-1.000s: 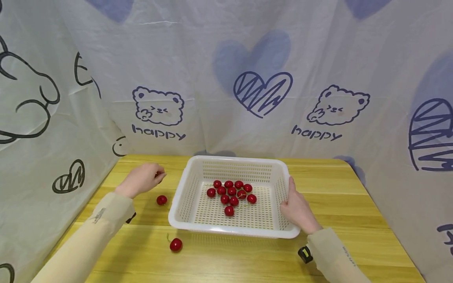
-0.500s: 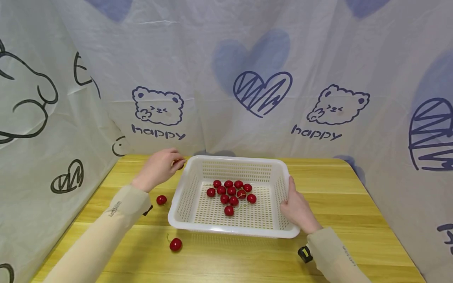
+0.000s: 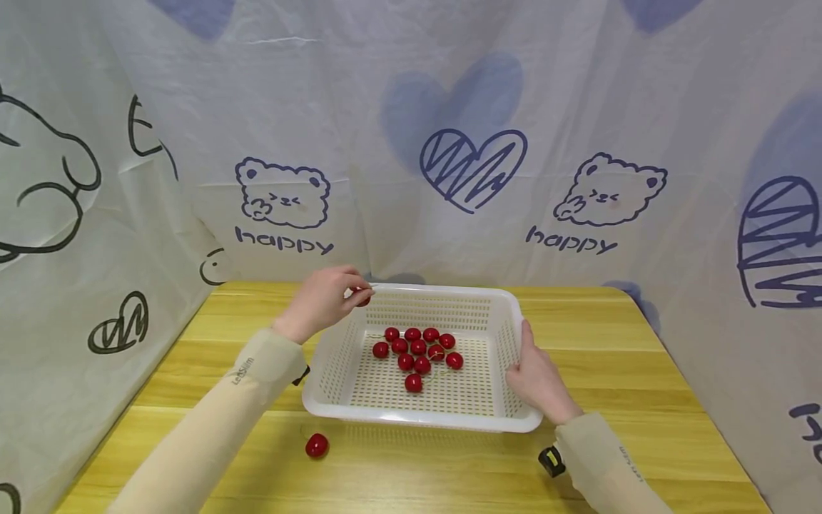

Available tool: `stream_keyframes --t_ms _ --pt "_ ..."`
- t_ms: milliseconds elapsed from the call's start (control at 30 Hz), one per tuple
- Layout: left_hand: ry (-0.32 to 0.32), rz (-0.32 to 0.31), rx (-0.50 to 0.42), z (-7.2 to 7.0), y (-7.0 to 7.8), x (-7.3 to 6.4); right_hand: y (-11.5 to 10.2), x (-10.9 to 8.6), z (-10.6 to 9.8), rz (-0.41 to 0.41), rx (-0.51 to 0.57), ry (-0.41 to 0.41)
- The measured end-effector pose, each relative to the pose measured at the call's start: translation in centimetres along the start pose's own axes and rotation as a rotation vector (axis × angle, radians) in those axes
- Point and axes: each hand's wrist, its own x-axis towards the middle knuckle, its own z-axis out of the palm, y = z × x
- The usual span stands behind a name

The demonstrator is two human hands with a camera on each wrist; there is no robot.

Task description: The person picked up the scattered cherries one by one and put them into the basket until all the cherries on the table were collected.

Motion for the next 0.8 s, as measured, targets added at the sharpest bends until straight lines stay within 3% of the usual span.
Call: stream_keyframes --t_ms 367,500,800 --pt "-0.078 -0.013 -0.054 1.9 1.9 1.2 -0.1 -0.1 0.0 0.012 0.027 -0.011" --pt "-0.109 -0.008 -0.036 2.7 2.3 1.4 -0.1 -0.1 0.0 0.012 0.017 -0.008" --pt "-0.262 -0.019 -0.023 4.1 2.4 1.7 -0.1 0.0 0.0 0.002 0.007 -0.004"
